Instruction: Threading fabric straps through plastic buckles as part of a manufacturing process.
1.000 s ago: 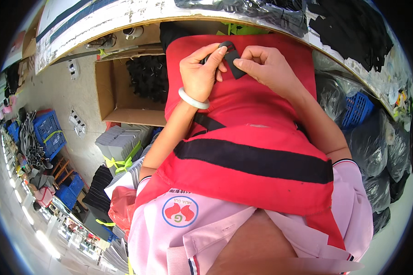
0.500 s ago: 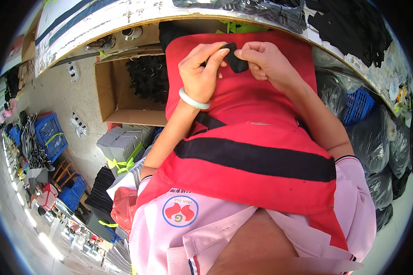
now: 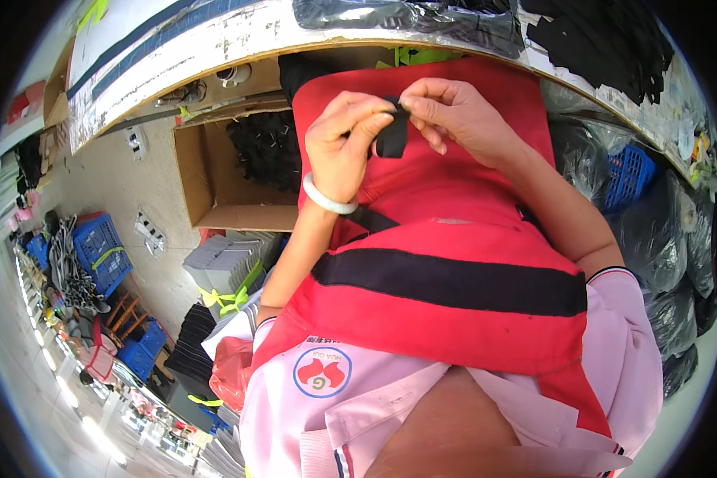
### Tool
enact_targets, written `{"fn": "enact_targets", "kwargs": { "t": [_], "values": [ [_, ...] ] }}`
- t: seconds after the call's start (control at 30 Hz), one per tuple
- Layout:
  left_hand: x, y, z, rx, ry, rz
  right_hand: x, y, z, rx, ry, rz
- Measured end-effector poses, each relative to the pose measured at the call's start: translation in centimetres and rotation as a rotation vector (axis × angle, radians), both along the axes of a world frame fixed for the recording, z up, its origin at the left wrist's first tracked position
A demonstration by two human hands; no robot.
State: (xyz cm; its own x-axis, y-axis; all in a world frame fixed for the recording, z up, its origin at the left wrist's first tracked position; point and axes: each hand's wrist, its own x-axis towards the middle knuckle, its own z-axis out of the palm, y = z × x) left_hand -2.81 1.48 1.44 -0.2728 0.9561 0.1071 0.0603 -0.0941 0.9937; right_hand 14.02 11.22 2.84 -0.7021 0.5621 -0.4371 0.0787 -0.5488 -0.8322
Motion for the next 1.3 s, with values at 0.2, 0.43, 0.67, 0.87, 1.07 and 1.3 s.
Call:
{"fn": "enact_targets", "kwargs": {
  "t": [0.2, 0.43, 0.67, 0.87, 1.07, 1.3],
  "values": [
    [0.0, -1.2, 1.0, 0.059, 0.01, -0.071, 0.3, -0.1, 1.1, 0.211, -0.085, 0.14],
    [0.2, -1.6, 1.9, 0.124, -0.01, -0.11, 0.7, -0.7, 1.0, 0.22, 0.009, 0.012],
    [-0.7, -3.8, 4.9, -0.082, -0.044, -0.029, -1.9, -0.8, -0.7, 0.257, 0.091, -0.09],
    [-9.1, -10.8, 4.2, -0.378, 0.221, 0.446, -4.4, -2.6, -0.2, 0.503, 0.023, 0.279],
    [-6.9, -11.6, 5.0, -0.456, -0.261, 0.422, -4.4, -3.6, 0.8, 0.546, -0.04, 0.469],
    [0.5, -4.2, 3.7, -0.012, -0.242, 0.087, -3.4, -4.5, 3.4, 0.32, 0.134, 0.269]
  ]
}}
